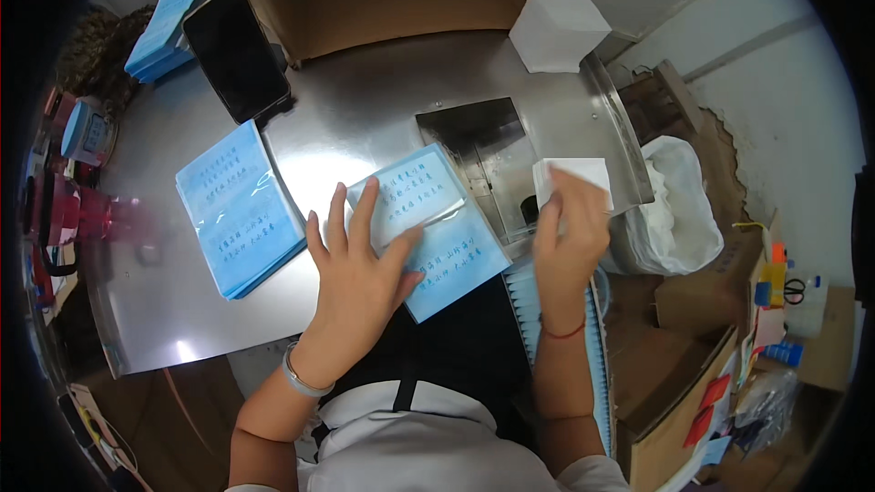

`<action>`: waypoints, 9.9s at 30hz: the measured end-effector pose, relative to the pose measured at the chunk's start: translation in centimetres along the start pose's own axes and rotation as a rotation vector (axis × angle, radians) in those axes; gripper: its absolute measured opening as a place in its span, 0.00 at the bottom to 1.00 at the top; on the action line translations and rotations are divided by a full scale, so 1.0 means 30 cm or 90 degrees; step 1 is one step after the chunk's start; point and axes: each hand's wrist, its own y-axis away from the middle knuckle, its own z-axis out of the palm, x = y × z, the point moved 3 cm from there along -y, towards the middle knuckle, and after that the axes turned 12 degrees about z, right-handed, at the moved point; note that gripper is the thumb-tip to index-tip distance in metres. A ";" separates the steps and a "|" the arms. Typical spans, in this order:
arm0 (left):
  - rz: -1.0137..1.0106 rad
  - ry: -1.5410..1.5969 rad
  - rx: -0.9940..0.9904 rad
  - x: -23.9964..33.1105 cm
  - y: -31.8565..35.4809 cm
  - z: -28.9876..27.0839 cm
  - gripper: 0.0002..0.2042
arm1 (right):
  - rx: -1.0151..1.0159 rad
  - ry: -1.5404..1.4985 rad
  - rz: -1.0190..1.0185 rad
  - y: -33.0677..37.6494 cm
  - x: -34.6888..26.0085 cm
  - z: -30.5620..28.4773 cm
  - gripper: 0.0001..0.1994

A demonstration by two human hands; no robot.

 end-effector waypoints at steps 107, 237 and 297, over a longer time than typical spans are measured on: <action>0.032 0.165 -0.056 -0.066 -0.089 -0.002 0.27 | -0.234 0.069 -0.262 0.187 -0.175 0.095 0.13; -0.182 0.016 0.061 -0.386 0.101 -0.212 0.32 | -0.007 0.217 -0.033 -0.100 -0.011 -0.054 0.10; 0.171 0.217 0.013 0.075 -0.148 0.017 0.31 | -0.391 0.141 -0.181 0.066 -0.070 0.191 0.10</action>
